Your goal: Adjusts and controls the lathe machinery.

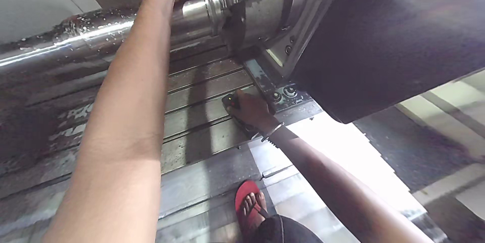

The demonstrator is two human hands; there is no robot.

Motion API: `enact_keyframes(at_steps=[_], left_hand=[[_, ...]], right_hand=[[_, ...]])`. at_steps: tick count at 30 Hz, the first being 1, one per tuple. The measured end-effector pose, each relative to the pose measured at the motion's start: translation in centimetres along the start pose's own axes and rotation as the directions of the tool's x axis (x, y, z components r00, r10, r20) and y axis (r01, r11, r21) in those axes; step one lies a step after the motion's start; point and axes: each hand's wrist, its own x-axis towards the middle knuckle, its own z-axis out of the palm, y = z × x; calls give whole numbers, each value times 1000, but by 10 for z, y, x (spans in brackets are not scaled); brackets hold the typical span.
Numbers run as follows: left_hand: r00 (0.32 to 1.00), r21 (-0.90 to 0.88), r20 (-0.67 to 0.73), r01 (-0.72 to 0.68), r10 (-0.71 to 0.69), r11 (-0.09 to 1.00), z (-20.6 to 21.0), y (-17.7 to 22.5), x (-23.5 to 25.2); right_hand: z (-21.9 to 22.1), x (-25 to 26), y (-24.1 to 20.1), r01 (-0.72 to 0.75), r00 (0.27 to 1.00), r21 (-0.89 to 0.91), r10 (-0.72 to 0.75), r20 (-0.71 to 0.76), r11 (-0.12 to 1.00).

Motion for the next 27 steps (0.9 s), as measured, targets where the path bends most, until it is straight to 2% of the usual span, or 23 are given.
enact_keyframes(at_steps=[4, 11, 14, 22, 27], left_hand=[[998, 70, 11, 55, -56, 996, -1, 6, -5], [998, 61, -54, 16, -12, 998, -1, -3, 5], [996, 106, -74, 47, -40, 993, -1, 1, -1], [999, 8, -45, 5, -4, 1000, -1, -2, 1], [999, 22, -49, 0, 1, 1000, -1, -6, 6]], right_hand=[[-1, 0, 2, 14, 1000, 1, -14, -7, 1000], [0, 0, 3, 12, 1000, -3, -12, -3, 1000], [0, 0, 3, 16, 1000, 6, -16, -5, 1000], [1, 0, 3, 4, 1000, 11, -4, -7, 1000], [2, 0, 2, 0, 1000, 2, 0, -10, 1000]])
